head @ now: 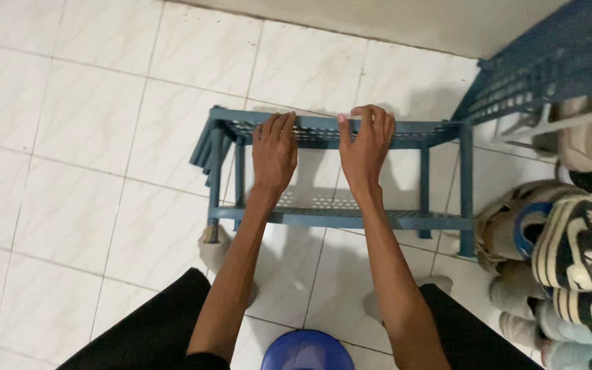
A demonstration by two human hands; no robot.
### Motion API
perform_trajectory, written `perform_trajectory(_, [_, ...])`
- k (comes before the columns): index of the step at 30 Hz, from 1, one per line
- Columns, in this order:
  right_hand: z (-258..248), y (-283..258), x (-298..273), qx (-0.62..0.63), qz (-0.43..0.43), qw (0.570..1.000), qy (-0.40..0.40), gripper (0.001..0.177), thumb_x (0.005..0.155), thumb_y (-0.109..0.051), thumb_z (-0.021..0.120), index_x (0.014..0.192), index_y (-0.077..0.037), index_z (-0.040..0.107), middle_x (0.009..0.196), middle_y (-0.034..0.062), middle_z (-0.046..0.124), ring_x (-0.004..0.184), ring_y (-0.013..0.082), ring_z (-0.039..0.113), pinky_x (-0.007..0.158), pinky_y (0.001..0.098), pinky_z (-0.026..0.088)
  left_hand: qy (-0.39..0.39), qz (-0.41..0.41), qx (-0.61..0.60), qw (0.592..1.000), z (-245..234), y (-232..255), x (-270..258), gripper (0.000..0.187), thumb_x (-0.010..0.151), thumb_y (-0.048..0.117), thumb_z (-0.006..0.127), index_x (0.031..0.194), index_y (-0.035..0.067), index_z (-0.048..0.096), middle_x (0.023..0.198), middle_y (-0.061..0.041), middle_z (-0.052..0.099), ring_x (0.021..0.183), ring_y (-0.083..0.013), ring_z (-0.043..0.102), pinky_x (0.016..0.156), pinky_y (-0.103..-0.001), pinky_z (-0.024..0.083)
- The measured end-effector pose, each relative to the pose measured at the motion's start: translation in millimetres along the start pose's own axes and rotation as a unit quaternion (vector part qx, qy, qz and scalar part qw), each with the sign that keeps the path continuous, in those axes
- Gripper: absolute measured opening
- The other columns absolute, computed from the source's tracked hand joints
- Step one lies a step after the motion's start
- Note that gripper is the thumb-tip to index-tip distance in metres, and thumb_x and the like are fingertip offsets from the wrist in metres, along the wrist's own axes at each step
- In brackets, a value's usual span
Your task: The person assembles a blue plastic shoe rack by inserting cylindrical legs into the perforated shelves. They attach multiple legs to each shelf and stack the shelves to form a multi-tier rack.
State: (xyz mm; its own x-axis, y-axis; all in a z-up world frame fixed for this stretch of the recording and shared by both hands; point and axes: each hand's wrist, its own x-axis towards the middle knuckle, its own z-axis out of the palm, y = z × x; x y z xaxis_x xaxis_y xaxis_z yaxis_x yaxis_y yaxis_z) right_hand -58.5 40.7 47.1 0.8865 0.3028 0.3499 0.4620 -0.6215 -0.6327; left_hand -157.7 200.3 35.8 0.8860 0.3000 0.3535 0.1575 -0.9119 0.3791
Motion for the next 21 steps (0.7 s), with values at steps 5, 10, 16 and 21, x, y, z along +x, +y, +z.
perform_trajectory(5, [47,-54,-7,0.058,-0.087,0.99,-0.097,0.027,0.1,-0.021,0.074,0.116,-0.003,0.063,0.12,0.0155,0.058,0.116,0.0355,0.052,0.108,0.0528,0.037,0.082,-0.118,0.065,0.987,-34,-34,-23,0.045,0.095,0.012,0.068,0.137,0.0,0.059,0.135,-0.016,0.062,0.126,-0.0341,0.054,0.104,-0.05,0.041])
perform_trajectory(10, [80,-82,-10,0.03,-0.158,0.978,-0.133,0.037,0.098,-0.023,0.074,0.125,-0.001,0.063,0.126,0.0165,0.059,0.121,0.0361,0.054,0.113,0.0556,0.032,0.054,-0.245,0.044,0.967,-45,-54,-38,0.055,0.092,0.019,0.072,0.137,-0.006,0.053,0.129,-0.022,0.06,0.119,-0.0369,0.056,0.092,-0.049,0.044])
perform_trajectory(16, [107,-101,4,0.061,-0.204,0.956,-0.203,0.04,0.101,-0.016,0.067,0.138,-0.003,0.06,0.128,0.0173,0.063,0.119,0.0349,0.056,0.11,0.0516,0.036,0.051,-0.293,-0.103,0.949,-37,-74,-41,0.06,0.095,0.012,0.067,0.149,-0.002,0.045,0.125,-0.024,0.06,0.095,-0.0402,0.067,0.074,-0.048,0.054])
perform_trajectory(21, [125,-114,9,0.055,-0.231,0.943,-0.232,0.037,0.105,-0.008,0.057,0.14,-0.014,0.064,0.121,0.0114,0.067,0.112,0.0293,0.059,0.103,0.0483,0.035,0.052,-0.269,-0.106,0.956,-28,-74,-40,0.063,0.093,0.001,0.062,0.153,0.001,0.042,0.124,-0.025,0.058,0.089,-0.0377,0.068,0.067,-0.045,0.056])
